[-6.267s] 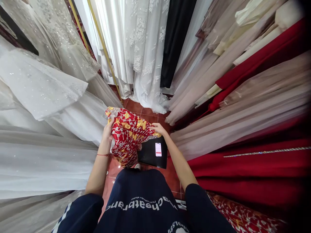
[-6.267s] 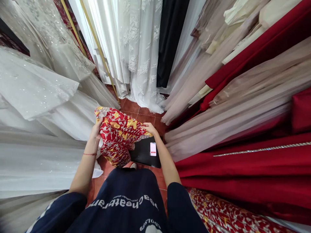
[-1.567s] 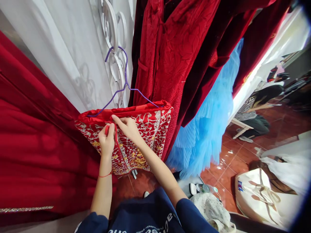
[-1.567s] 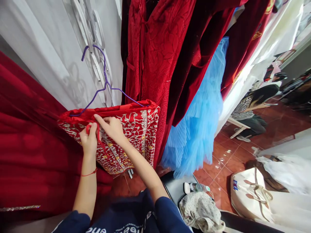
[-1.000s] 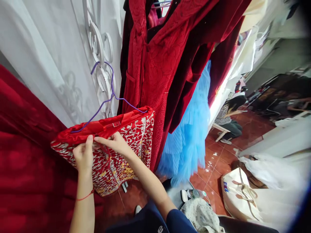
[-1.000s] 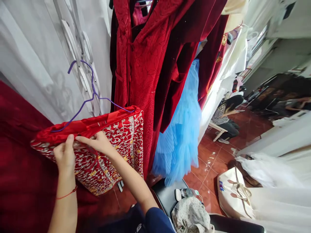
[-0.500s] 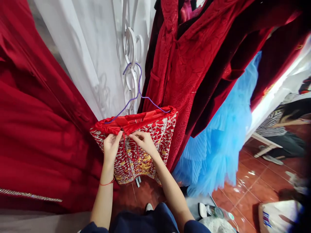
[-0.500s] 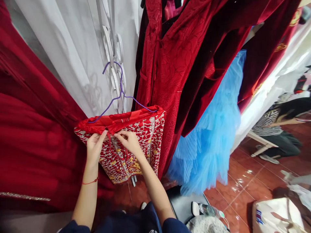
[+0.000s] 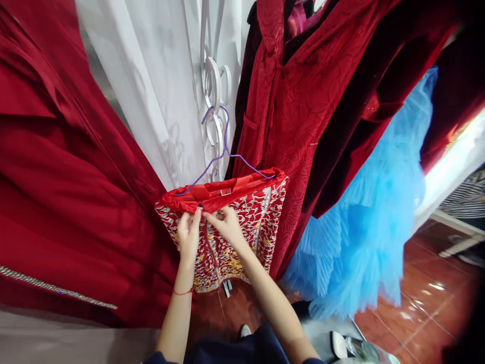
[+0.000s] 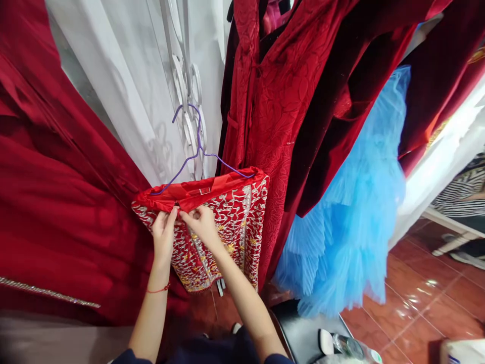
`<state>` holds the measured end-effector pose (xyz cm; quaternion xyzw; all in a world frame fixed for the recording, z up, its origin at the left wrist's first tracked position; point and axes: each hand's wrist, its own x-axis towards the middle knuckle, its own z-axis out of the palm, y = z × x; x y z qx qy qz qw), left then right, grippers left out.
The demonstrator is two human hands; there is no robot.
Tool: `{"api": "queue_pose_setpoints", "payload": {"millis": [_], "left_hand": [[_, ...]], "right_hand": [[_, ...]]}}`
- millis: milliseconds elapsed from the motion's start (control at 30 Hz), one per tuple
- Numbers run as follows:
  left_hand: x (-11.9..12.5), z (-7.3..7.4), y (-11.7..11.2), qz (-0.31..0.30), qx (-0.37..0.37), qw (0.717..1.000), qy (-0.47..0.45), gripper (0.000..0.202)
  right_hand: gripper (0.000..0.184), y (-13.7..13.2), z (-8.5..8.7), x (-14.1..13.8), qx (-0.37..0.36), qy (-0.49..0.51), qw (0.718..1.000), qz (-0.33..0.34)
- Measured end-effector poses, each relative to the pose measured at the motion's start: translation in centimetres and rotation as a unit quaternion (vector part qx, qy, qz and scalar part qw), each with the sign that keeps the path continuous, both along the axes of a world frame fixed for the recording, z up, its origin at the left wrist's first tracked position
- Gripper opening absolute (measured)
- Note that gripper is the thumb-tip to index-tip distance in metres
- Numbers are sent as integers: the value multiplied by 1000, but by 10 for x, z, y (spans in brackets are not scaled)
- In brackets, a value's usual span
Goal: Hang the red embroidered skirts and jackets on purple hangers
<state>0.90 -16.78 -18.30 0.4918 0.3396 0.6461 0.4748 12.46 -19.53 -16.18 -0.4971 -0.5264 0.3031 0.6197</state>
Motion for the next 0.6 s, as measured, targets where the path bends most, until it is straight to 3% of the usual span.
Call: {"api": "queue_pose_setpoints", "payload": {"millis": [133,300,500,600], "left_hand": [[8,-1,-2,26,-3,999,-47,32],[14,3,-5,-1,-36,995,-91,34],[11,2,-10,-22,-39,998,-48,28],[10,1,-11,-8,-34,998,-49,30]], "right_hand": [[35,-2,-6,-4,14,29,999,-6],[34,-2,-6,-6,8,68,997,26],[34,-1,2,-11,18,158,985,59],[34,2,4,-14,7,110,994,27]]}}
